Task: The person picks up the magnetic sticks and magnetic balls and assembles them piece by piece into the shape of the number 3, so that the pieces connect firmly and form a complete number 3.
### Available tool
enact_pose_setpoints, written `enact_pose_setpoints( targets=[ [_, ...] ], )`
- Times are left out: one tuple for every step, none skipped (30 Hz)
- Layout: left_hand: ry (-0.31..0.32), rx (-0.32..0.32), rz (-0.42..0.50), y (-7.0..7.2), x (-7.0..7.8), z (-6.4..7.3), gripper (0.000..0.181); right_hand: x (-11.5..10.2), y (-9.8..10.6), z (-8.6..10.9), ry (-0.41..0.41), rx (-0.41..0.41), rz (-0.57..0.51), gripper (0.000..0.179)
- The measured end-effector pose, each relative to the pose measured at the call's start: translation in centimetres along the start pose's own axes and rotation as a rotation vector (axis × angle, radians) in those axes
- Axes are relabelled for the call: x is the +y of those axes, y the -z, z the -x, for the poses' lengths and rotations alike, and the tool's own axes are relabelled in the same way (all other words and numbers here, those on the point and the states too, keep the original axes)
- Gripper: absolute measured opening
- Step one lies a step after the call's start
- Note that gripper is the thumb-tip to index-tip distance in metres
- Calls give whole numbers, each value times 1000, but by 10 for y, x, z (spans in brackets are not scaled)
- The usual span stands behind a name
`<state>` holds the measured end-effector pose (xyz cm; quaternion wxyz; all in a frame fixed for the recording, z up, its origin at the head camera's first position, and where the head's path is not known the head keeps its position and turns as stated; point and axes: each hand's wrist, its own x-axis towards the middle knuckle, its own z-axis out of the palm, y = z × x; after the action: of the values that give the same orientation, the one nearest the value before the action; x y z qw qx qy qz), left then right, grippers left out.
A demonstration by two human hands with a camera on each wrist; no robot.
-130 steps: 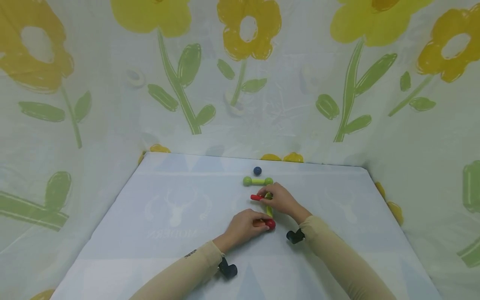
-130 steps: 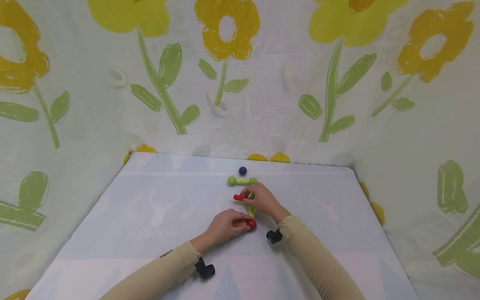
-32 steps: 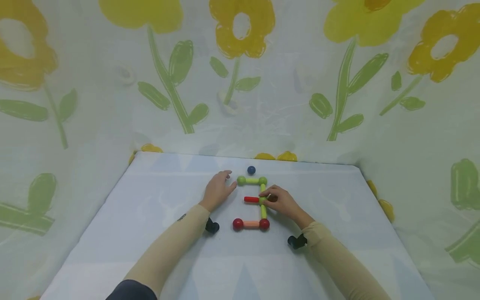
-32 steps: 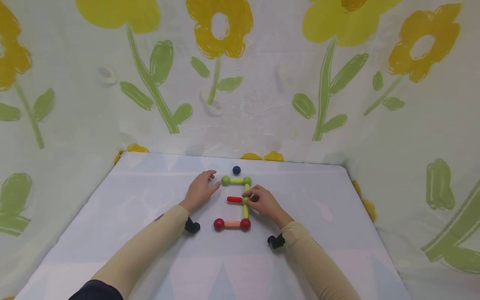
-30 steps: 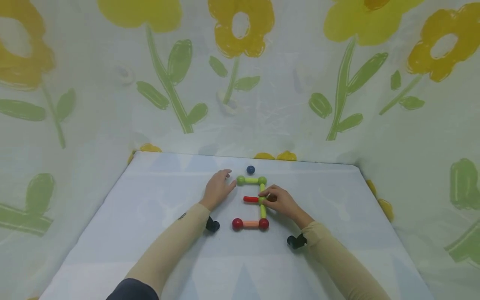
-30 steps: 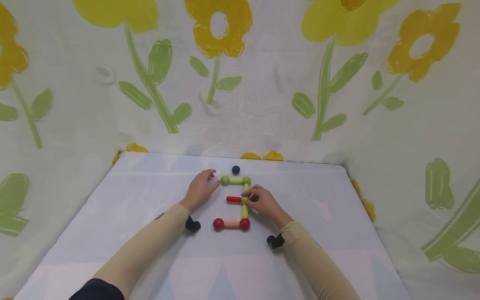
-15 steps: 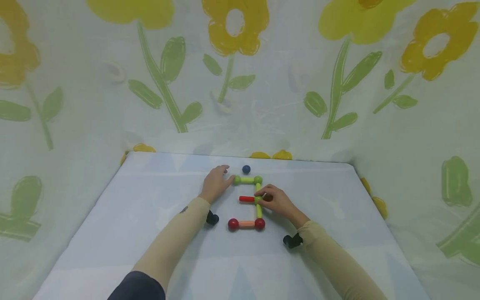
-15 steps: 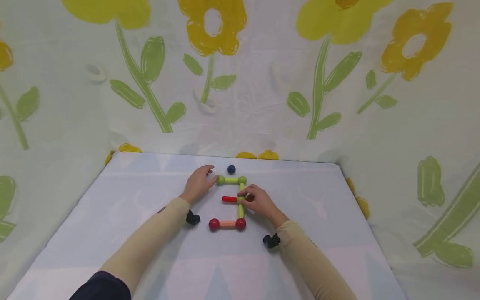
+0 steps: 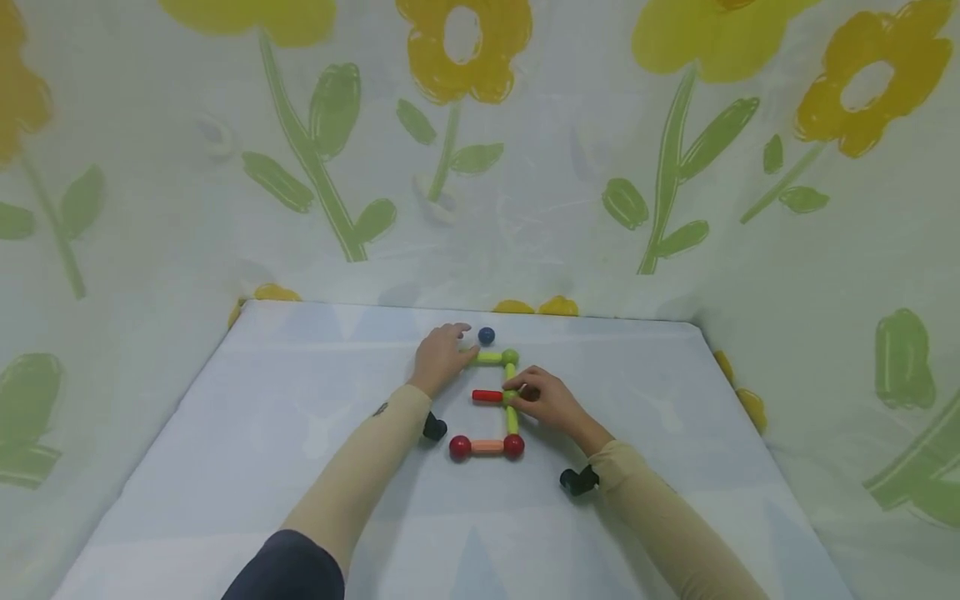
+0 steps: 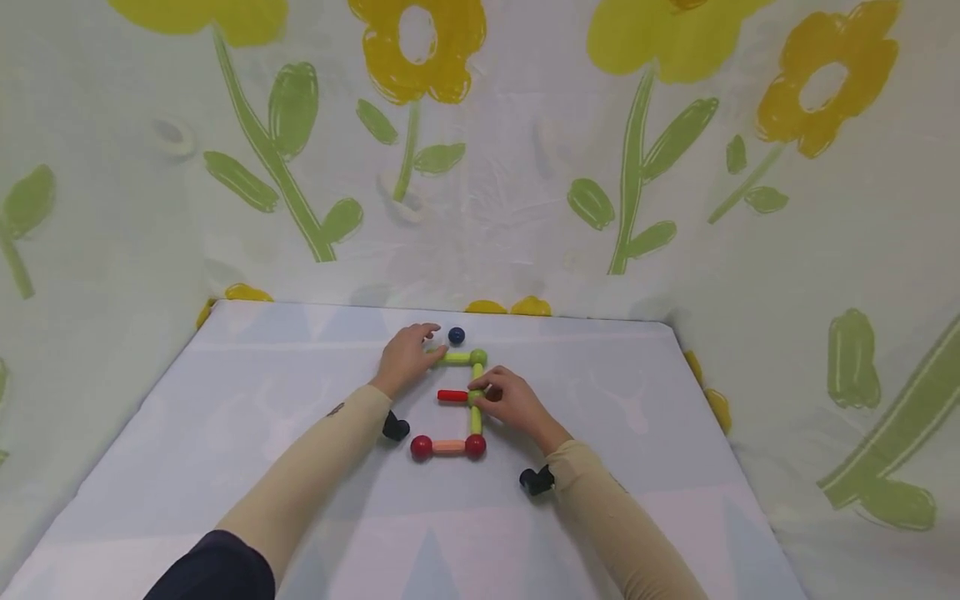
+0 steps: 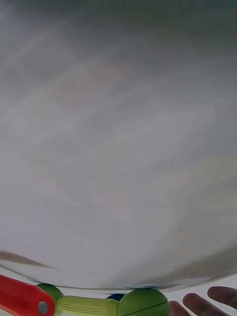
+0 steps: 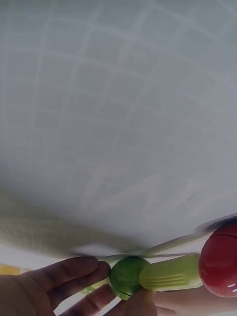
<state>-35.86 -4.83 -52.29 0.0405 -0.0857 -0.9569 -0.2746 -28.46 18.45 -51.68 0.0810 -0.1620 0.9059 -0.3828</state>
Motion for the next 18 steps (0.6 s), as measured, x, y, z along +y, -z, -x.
enact_pose_setpoints(
  targets=[
    [-7, -4, -4, -1, 1, -1, 53, 0, 0, 0, -4, 3, 1, 21],
    [-11, -7, -5, -2, 2, -3, 53, 0, 0, 0, -7, 6, 5, 21],
    [-12, -8, -3, -2, 3, -4, 53, 0, 0, 0, -9, 7, 6, 21],
    [-14, -8, -2, -3, 4, -5, 53, 0, 0, 0, -10, 7, 6, 21],
    [-13, -6, 1, -3, 5, -6, 52, 0, 0, 0, -10, 6, 6, 21],
    [-11, -3, 4, -3, 6, -7, 52, 0, -1, -1, -9, 4, 7, 21],
    [-11, 2, 4, -3, 7, -8, 52, 0, -1, -1, -5, 2, 8, 21],
    [-7, 6, 6, -3, 9, -8, 51, 0, -1, -1, -2, -1, 9, 21],
    [-6, 9, 3, -3, 10, -9, 51, 0, -1, -2, 0, -3, 11, 22],
    [-4, 9, -2, -3, 11, -9, 51, 0, -1, -2, 5, -4, 13, 22],
    [-2, 7, -6, -3, 12, -10, 51, 0, -2, -2, 8, -4, 14, 22],
    [0, 5, -8, -4, 13, -11, 51, 1, -2, -2, 10, -4, 15, 22],
    [0, 3, -12, -4, 14, -12, 51, 1, -2, -2, 11, -3, 15, 22],
    [4, -3, -13, -6, 15, -14, 51, 1, -2, -2, 11, -3, 13, 22],
    [6, -7, -12, -6, 15, -15, 51, 1, -1, -2, 10, -2, 12, 22],
    [9, -10, -10, -8, 16, -16, 51, 2, -1, -2, 13, -3, 10, 21],
    [9, -10, -9, -9, 16, -18, 51, 2, -1, -2, 10, -2, 9, 21],
    [9, -10, -7, -11, 17, -19, 50, 3, -1, -2, 9, -3, 10, 21]
  ],
)
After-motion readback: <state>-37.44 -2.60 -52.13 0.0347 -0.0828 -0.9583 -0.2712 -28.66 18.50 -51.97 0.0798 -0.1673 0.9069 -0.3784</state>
